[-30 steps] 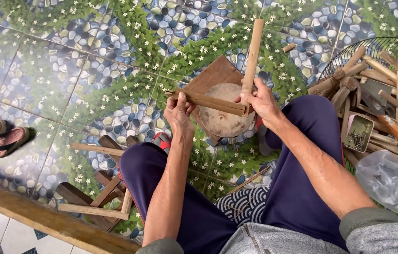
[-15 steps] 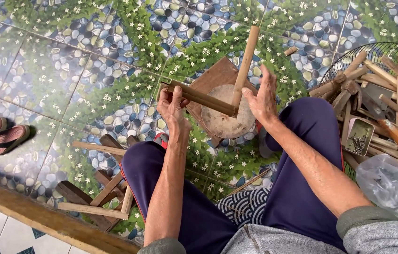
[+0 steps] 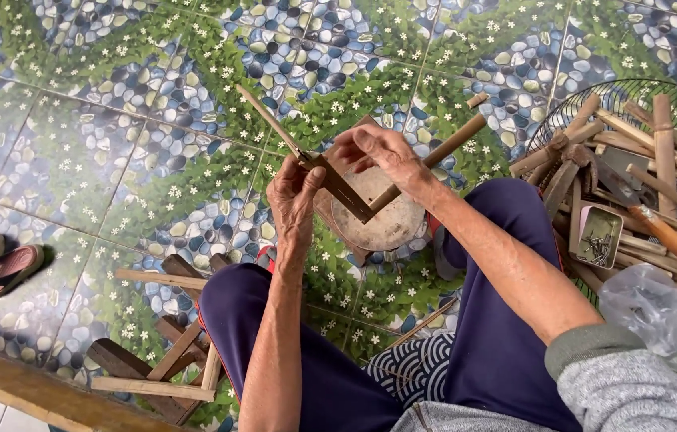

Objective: The person assembles a small wooden frame by hand, fitting together four pieces of wood into a rectangular shape. They repeatedly adjust the joints and test the fit of the pieces.

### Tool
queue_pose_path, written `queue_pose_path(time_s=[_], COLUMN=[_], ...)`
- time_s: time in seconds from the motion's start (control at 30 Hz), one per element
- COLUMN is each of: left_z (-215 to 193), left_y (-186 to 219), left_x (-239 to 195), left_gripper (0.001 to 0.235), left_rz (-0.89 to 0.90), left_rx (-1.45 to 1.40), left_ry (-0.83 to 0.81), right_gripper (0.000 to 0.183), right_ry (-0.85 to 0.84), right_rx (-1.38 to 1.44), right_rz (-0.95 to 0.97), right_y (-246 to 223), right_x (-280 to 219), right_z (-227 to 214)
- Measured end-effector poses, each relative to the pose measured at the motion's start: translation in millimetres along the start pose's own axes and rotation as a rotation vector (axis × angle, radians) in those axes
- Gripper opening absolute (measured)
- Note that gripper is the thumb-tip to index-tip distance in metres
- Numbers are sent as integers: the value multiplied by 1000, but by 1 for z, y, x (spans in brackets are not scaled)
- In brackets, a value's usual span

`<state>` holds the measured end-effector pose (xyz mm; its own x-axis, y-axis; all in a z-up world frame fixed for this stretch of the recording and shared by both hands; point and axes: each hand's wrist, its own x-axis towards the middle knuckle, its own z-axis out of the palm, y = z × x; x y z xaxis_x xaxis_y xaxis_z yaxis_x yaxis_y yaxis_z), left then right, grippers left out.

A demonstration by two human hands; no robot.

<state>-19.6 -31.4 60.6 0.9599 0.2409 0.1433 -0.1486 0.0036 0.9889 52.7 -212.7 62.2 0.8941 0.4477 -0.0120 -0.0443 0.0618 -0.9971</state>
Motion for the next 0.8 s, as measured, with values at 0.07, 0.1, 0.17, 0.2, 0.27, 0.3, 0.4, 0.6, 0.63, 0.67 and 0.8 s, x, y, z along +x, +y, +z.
queue_pose_path(time_s=[0.07, 0.1, 0.17, 0.2, 0.27, 0.3, 0.4, 0.6, 0.63, 0.67, 0.8], left_z=[-1, -1, -1, 0, 6, 8, 14, 11, 13, 14, 18], left_y=[4, 6, 4, 3, 7, 9, 14, -21, -20, -19, -14], left_x=[0, 0, 0, 1, 1, 0, 0, 3, 4, 5, 8], left_gripper=[19, 20, 20, 20, 19, 18, 22, 29, 29, 22, 8], left_rz=[5, 16, 26, 43, 91, 135, 162, 180, 175, 173, 164], left_rx=[10, 18, 40, 62, 93, 124, 202, 278, 278, 331, 368], left_ry=[-54, -98, -140, -182, -200, -226, -236, -137, -136, -79, 51], right_gripper=[74, 79, 78, 78, 80, 83, 69, 24, 24, 20, 22], right_ry=[-48, -106, -147, -188, -220, -245, -277, -238, -237, -187, -105], right_rx=[69, 133, 179, 222, 288, 359, 520, 785, 787, 794, 734], right_rz=[78, 152, 210, 262, 273, 285, 256, 227, 231, 210, 96], right_y=[0, -1, 1, 1, 16, 25, -10, 5, 7, 10, 9], right_x=[1, 2, 8, 12, 29, 35, 32, 42, 42, 42, 39], right_z=[2, 3, 3, 3, 0, 0, 4, -11, -13, -16, -15])
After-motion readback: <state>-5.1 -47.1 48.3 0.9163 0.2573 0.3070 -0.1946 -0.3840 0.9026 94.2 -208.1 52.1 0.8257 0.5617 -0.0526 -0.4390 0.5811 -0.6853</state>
